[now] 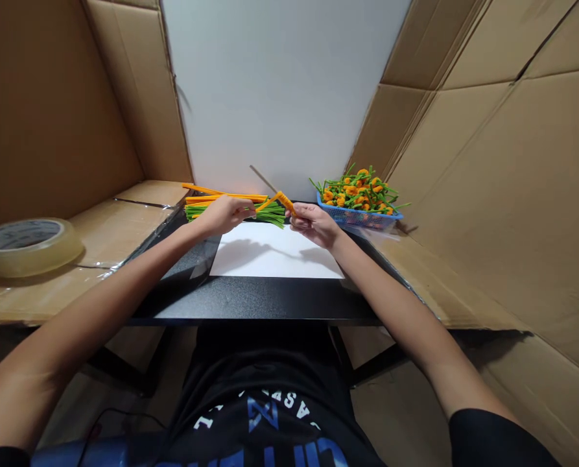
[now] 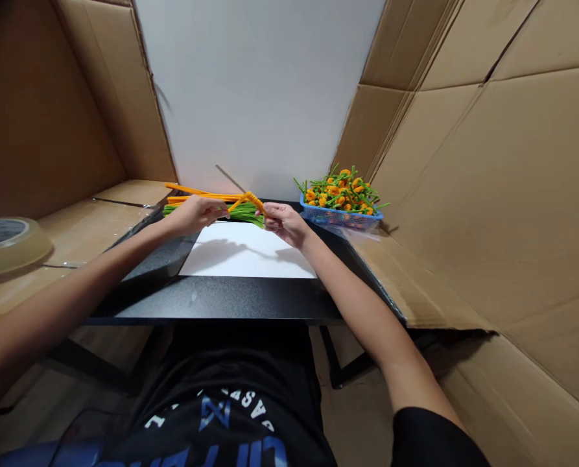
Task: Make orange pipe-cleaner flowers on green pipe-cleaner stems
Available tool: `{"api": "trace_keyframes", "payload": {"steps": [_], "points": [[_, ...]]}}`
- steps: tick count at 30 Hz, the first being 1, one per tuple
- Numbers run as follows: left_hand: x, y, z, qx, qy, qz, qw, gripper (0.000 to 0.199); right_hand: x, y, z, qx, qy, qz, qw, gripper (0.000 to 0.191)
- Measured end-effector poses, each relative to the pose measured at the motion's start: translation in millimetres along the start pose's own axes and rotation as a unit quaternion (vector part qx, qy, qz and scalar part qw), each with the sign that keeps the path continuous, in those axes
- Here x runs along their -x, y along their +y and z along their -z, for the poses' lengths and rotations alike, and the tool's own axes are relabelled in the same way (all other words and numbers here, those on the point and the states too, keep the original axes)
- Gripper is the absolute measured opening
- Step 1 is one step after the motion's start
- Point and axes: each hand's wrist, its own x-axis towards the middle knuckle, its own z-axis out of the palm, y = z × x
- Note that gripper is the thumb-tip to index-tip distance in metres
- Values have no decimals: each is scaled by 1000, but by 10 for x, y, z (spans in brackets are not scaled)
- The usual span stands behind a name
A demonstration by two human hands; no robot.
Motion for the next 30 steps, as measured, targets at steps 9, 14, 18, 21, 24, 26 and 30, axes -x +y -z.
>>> {"api": "trace_keyframes", "payload": {"steps": [9, 14, 18, 21, 24, 26, 30], "points": [[15, 36, 93, -5, -90, -39, 995, 22, 47, -72, -128, 411, -228, -37, 882, 35], [34, 231, 94, 11, 35, -67, 997, 25, 2, -40, -221, 544, 1, 4, 839, 28], [15, 179, 116, 46, 57, -87, 994, 26, -49, 9, -101, 396, 119, 53, 909, 39], [-14, 33, 133, 94, 18, -65, 993, 28, -53, 4, -56, 207, 83, 75, 972, 47], [-32, -113, 158, 153, -25, -58, 986, 33, -7, -36, -99, 111, -14, 74, 991, 47], [-33, -165, 183, 175, -51, -61, 981, 34, 33, -68, -126, 112, -75, 61, 989, 45], [-24, -143, 221, 168, -91, -59, 980, 30, 84, -123, -99, 238, -155, 28, 958, 43]]}}
